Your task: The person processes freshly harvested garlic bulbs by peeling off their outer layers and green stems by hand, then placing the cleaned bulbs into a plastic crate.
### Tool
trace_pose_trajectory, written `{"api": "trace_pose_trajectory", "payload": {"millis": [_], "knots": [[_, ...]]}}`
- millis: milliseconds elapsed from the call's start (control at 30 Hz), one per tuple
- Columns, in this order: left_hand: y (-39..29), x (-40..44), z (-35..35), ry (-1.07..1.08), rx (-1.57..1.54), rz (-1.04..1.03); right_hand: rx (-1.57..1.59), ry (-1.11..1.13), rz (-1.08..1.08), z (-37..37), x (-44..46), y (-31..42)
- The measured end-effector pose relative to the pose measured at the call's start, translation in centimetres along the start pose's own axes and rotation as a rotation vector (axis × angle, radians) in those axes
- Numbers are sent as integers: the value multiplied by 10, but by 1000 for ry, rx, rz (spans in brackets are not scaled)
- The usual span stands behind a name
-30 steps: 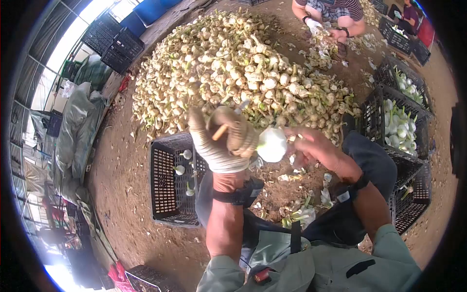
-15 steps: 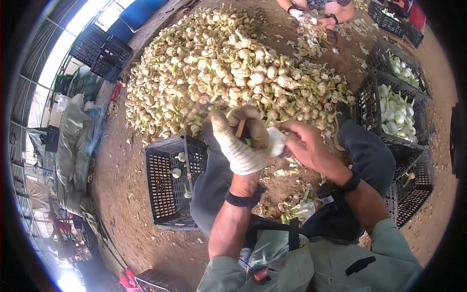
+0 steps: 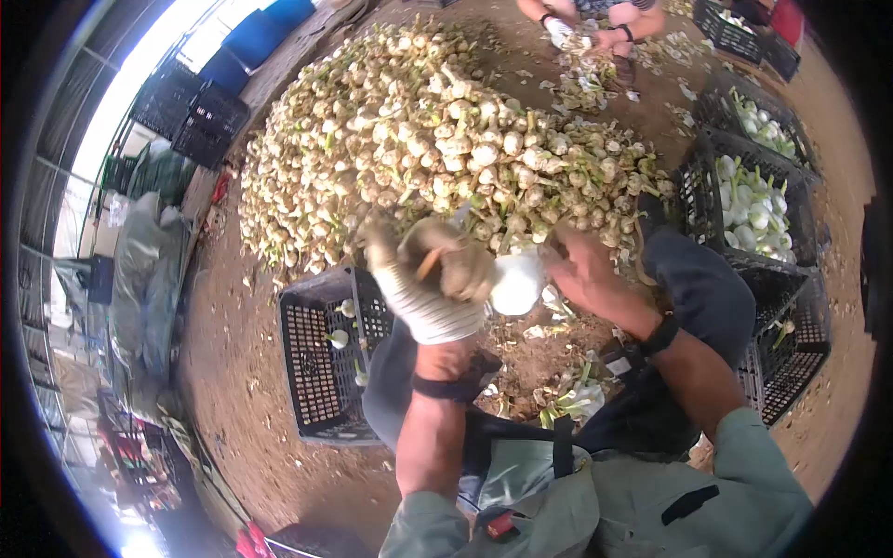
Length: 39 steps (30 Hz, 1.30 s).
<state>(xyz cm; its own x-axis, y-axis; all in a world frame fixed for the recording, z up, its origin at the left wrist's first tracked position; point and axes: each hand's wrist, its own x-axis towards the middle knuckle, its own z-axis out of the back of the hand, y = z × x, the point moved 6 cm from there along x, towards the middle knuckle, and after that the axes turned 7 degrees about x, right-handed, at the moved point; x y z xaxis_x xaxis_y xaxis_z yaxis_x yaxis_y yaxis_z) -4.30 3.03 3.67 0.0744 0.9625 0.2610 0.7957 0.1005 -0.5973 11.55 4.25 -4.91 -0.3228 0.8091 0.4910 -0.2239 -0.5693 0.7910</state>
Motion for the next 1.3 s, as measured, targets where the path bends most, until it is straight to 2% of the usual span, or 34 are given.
{"api": "trace_pose_trajectory", "payload": {"millis": [33,100,167,200,233,300,367,433,500,533,567,633,700,733,800,833,900,933,967,1033,1067,1133,1167,1233,1267,1300], "knots": [[-8,3,-12,216,-77,-15,-3,33,-50,-2,-5,-11],[-17,1,-6,99,-135,-16,-118,135,-31,-7,-15,-14],[-16,4,-4,232,-198,-8,190,183,-227,-16,-18,-22],[-14,3,2,185,-199,-10,412,220,-592,-16,-17,-24],[-14,1,1,152,-206,10,419,225,-588,-10,-9,-8],[-14,-1,-4,134,-216,25,1138,60,-922,-12,-5,6],[-9,3,-3,189,-143,6,1161,118,-868,-19,-4,12],[-2,4,-11,243,-68,0,939,235,-733,-23,-2,21],[-2,1,4,-194,216,-83,913,178,-706,-24,-1,18],[0,-1,10,-312,174,-50,816,63,-551,-20,2,12],[1,0,9,-312,173,-45,713,-48,-398,-13,4,11],[3,-5,25,-646,222,-29,751,-98,-443,-9,4,11],[8,-6,27,-604,148,-3,738,-114,-330,-3,3,12],[8,-4,29,-466,66,-36,739,-116,-332,0,3,8],[-2,5,16,-118,-123,-76,-197,290,-391,-6,-1,-6],[-8,4,10,-202,-133,-78,-198,281,-392,-4,-13,-18],[-19,3,11,-87,-193,-74,-493,426,-123,-16,-34,-23],[-23,3,11,-11,-230,-95,-391,288,54,-13,-34,-9],[-24,0,15,-11,-229,-100,-391,291,58,-16,-33,-9],[-23,-1,11,24,-262,-84,-14,165,30,-14,-19,2],[-22,0,10,112,-258,-54,-13,167,31,-11,-13,10],[-19,0,4,153,-250,-38,211,175,-469,1,-4,12],[-15,0,0,190,-243,-16,212,173,-471,4,1,23],[-8,0,-2,174,-210,-1,217,177,-252,4,13,50],[-5,0,-5,208,-177,7,262,57,-219,4,11,54],[-3,1,-7,244,-144,16,265,48,-226,-2,4,35]]}}
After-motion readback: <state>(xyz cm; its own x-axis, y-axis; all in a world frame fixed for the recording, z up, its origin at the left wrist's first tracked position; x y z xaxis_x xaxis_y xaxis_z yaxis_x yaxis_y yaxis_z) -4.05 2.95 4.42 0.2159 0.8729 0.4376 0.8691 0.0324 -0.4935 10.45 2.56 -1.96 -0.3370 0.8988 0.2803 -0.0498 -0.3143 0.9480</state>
